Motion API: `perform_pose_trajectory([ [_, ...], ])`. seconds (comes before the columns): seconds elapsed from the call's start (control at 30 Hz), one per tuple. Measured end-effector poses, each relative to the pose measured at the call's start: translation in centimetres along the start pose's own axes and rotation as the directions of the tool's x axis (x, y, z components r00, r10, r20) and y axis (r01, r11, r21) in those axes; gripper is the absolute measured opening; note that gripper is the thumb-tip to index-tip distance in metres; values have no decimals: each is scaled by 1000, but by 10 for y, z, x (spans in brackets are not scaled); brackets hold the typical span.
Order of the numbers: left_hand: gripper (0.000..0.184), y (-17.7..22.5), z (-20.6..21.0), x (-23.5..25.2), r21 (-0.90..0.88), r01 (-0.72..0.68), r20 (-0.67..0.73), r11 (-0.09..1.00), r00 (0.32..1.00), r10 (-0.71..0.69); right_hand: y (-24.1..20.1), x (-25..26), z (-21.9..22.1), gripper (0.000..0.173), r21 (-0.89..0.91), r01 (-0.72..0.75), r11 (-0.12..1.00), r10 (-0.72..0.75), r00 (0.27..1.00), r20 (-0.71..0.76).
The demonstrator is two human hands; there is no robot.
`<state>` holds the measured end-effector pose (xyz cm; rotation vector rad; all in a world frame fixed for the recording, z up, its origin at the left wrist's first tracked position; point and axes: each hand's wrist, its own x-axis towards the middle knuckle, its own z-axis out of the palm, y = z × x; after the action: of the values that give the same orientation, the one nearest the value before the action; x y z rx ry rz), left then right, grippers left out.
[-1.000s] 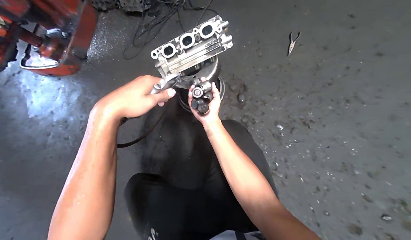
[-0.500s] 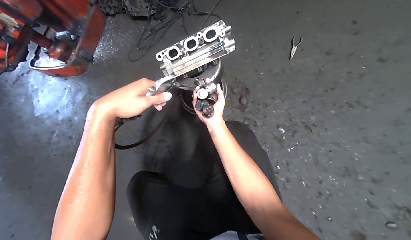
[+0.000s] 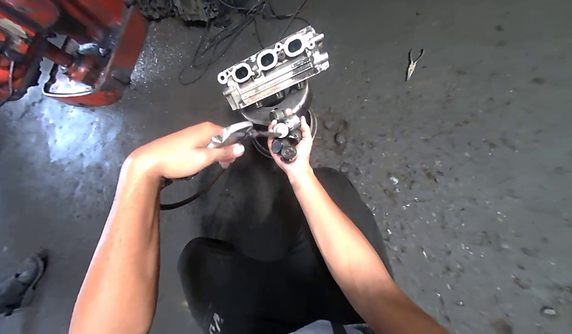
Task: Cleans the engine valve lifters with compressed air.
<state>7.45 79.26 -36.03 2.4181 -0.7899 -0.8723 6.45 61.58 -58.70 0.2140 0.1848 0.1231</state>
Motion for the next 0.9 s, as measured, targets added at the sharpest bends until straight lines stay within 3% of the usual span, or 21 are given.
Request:
perform_pose_trajectory([
  [0.07,25,2,4,-1,-23,-13,42,1000,999,14,-2,0,-2,45,-2,-3,1000,3,1000,1],
  [0.23,28,-11,2,-2,14,95,-81,995,992,-94,-2,2,0,46,-11,20,1000,-20,1000,18],
  [0.43,23,-10,13,-10,-78,-22,30,997,999,24,-5,13,-5,44,72,20,997,-21,1000,9],
  [0.6,22,-11,23,-18,-39,-44,10,998,999,44,-10,15,-4,44,123,31,992,-35,999,32],
  [0.77,26,-23,23,-14,16,62,-50,998,997,-61,-10,16,-4,45,152,36,988,-45,998,54],
  [0.9,24,-22,32,-14,-67,-39,-21,997,999,38,-9,12,-4,44,87,45,995,-50,997,53],
])
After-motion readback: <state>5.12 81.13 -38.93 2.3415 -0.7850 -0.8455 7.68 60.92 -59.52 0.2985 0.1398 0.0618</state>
